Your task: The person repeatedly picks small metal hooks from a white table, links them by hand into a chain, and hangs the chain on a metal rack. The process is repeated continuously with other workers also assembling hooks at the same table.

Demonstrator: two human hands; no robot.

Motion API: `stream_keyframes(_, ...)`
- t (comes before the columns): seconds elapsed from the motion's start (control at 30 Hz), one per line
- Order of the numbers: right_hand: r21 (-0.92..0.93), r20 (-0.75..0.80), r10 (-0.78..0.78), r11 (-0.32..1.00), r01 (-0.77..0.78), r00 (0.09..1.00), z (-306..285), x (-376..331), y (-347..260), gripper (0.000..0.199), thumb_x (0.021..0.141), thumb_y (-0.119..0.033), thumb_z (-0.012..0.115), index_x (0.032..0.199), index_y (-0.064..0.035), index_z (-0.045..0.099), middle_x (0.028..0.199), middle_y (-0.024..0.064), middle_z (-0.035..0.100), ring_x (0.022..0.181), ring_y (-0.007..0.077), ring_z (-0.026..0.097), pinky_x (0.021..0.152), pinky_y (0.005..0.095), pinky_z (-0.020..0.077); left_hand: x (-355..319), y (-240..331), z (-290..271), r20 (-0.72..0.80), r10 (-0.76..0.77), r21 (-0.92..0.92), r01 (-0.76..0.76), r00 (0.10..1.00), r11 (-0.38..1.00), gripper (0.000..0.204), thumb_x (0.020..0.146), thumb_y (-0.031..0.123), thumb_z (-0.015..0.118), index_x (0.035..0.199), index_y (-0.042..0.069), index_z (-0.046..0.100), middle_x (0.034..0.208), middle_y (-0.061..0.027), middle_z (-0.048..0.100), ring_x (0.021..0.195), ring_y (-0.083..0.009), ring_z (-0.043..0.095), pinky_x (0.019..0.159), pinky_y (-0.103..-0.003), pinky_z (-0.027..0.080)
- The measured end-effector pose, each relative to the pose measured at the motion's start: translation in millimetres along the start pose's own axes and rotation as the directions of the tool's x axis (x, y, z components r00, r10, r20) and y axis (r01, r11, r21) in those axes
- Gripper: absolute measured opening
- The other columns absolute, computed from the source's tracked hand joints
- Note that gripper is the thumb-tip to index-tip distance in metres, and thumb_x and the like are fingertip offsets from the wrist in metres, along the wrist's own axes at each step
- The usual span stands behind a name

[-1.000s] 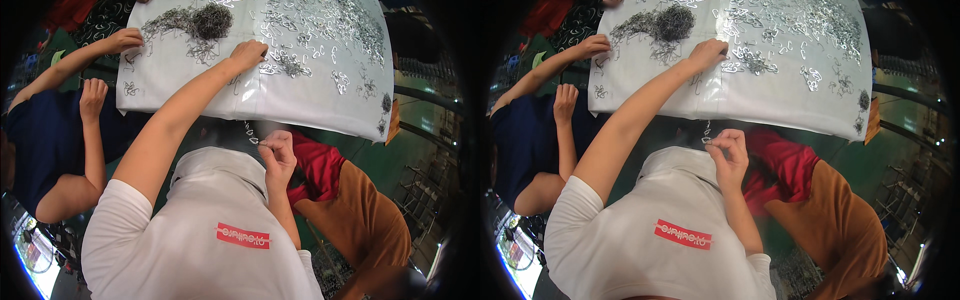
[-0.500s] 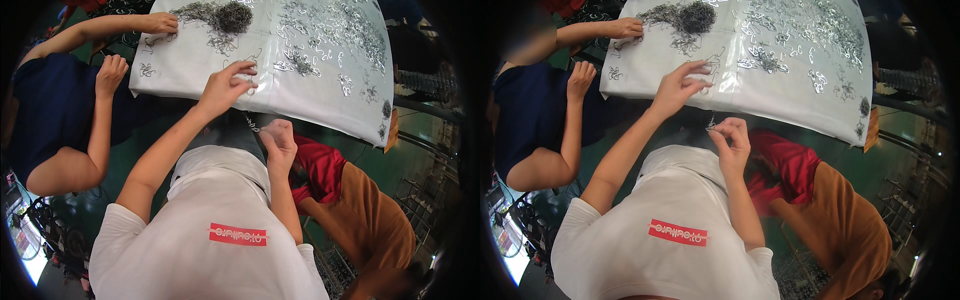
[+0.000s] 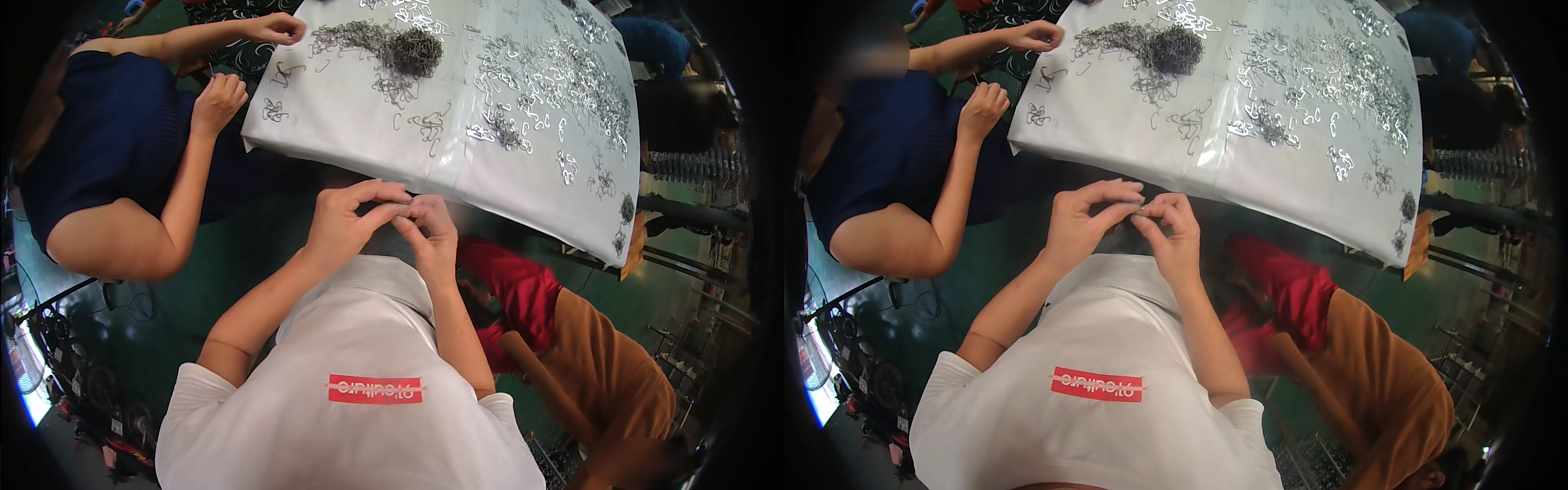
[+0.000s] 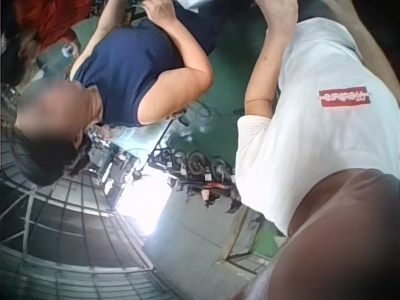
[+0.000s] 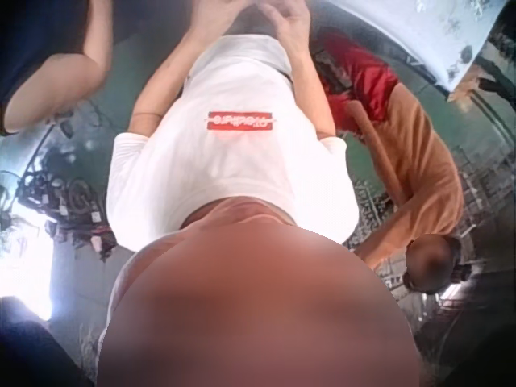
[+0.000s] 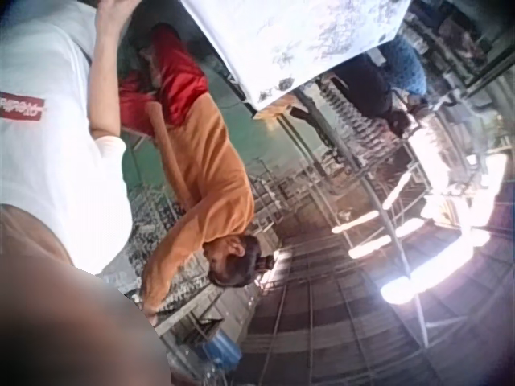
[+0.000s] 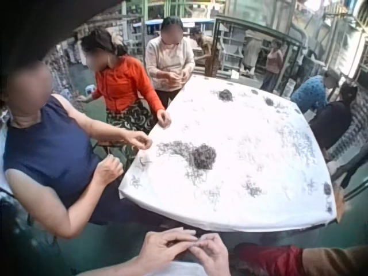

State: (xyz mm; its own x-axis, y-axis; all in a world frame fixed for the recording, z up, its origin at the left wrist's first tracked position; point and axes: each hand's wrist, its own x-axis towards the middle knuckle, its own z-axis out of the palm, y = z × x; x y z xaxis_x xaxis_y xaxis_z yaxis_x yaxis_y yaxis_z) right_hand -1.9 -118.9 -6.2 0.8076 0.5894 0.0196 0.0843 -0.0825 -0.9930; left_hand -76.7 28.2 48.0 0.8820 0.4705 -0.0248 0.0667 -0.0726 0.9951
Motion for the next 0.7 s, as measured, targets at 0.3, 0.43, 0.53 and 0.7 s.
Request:
stream_keyframes(0.3,-0.563,-0.125,0.22,0.787,-0.252,0.967,-77,150,88,0.021,0.086,-0.024,0.066,0.096,-0.0051,0.071,0.09,0.0134,0.07,0.08,0.0264,0.067,0.072,0.0368,0.0504,-29,-3,-17,-0.182,-0.004,0.041,0.012,0.983,0.999,0.015,0.078,-0.007,0.067,0.091,0.0,0.071,0.095,-0.0099,0.07,0.094,-0.0172,0.064,0.086,-0.028,0.048)
stream_keyframes(0.43,-0.79,-0.268,0.266,0.49,-0.369,0.926,-69,220,118,0.027,0.085,-0.033,0.065,0.095,-0.0095,0.073,0.097,0.0147,0.07,0.089,0.0323,0.068,0.077,0.0428,0.0524,-37,-2,-14,-0.332,-0.005,0.085,0.035,0.943,0.996,0.016,0.078,-0.01,0.065,0.09,-0.001,0.07,0.09,-0.007,0.068,0.085,-0.0133,0.062,0.078,-0.025,0.048)
stream_keyframes(0.53,-0.897,-0.193,0.247,0.348,-0.273,0.95,-51,248,133,0.027,0.086,-0.03,0.064,0.095,-0.0069,0.072,0.103,0.0161,0.069,0.094,0.035,0.067,0.079,0.0445,0.0523,-41,0,-13,-0.416,-0.113,-0.025,0.114,0.902,0.993,0.017,0.079,-0.011,0.064,0.091,-0.001,0.07,0.09,-0.0071,0.069,0.081,-0.0121,0.063,0.072,-0.023,0.049)
stream_keyframes(0.7,-0.821,0.056,0.172,0.568,-0.053,0.984,-62,264,119,0.022,0.087,-0.02,0.06,0.093,0.0005,0.065,0.093,0.0181,0.068,0.083,0.0315,0.067,0.072,0.0422,0.052,-43,7,-9,-0.577,-0.059,-0.141,-0.028,0.814,0.99,0.015,0.082,-0.008,0.065,0.094,0.0,0.071,0.088,-0.0073,0.07,0.076,-0.0109,0.066,0.063,-0.021,0.051)
